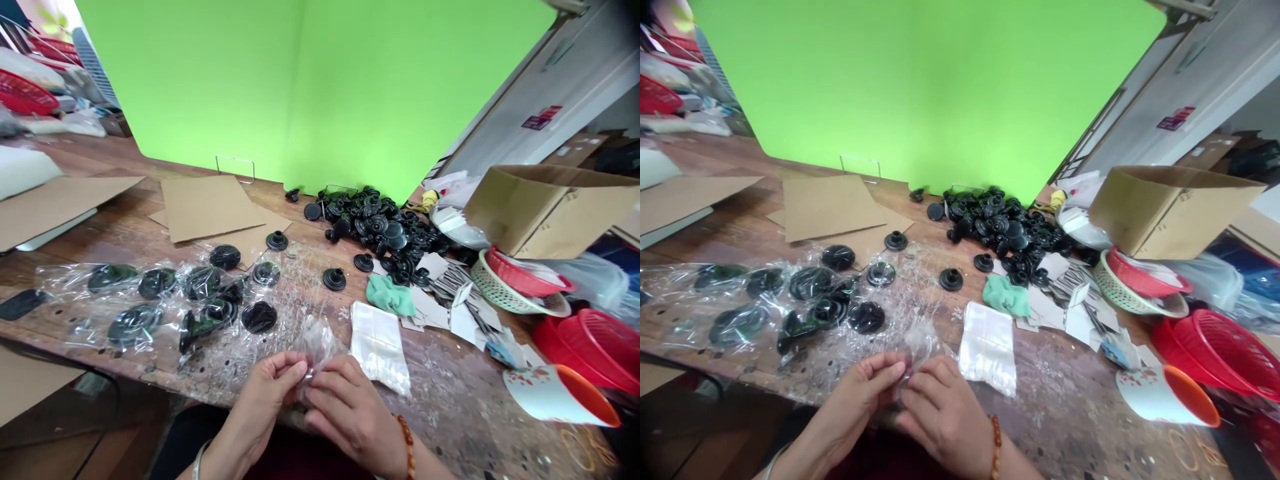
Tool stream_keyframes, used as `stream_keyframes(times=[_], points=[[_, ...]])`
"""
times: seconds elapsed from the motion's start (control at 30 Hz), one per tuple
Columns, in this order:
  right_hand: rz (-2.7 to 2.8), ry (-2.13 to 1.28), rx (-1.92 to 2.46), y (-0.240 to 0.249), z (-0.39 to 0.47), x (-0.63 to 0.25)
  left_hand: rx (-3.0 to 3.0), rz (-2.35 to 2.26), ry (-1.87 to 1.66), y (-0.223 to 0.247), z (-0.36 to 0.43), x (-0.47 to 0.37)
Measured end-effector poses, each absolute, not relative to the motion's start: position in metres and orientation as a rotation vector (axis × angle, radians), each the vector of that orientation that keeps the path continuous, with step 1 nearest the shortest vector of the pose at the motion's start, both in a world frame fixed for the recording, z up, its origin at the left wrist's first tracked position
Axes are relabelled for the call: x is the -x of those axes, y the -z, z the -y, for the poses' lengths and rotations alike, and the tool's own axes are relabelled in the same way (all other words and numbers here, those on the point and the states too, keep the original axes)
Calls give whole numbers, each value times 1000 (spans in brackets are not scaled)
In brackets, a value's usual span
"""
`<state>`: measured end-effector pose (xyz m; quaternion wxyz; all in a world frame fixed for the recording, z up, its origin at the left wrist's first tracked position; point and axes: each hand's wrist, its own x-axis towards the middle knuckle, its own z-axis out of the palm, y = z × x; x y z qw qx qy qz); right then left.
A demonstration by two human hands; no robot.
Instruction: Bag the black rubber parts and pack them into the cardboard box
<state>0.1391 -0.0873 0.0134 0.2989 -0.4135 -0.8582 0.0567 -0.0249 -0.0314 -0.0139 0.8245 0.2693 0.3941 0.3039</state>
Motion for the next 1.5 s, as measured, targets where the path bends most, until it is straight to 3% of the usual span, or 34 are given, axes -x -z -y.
stream_keyframes(times=[0.2, 0.3, 0.43, 0.6, 0.73, 0.93, 1.5], points=[[1665, -542, 1504, -1, 87, -135, -652, -882, -613, 10, 35, 24], [1506, -816, 1495, 3, 83, -135, -657, -866, -604, 10, 38, 21], [1402, -728, 1613, -7, 80, -169, -627, -916, -653, 3, 35, 22], [1469, -943, 2020, -21, 84, -245, -684, -986, -609, -9, 29, 28], [1707, -766, 2248, -17, 75, -269, -682, -928, -564, -8, 31, 26], [2038, -684, 2222, -12, 48, -262, -640, -952, -617, -4, 34, 22], [2016, -312, 2231, -5, 56, -248, -598, -961, -581, 3, 36, 51]])
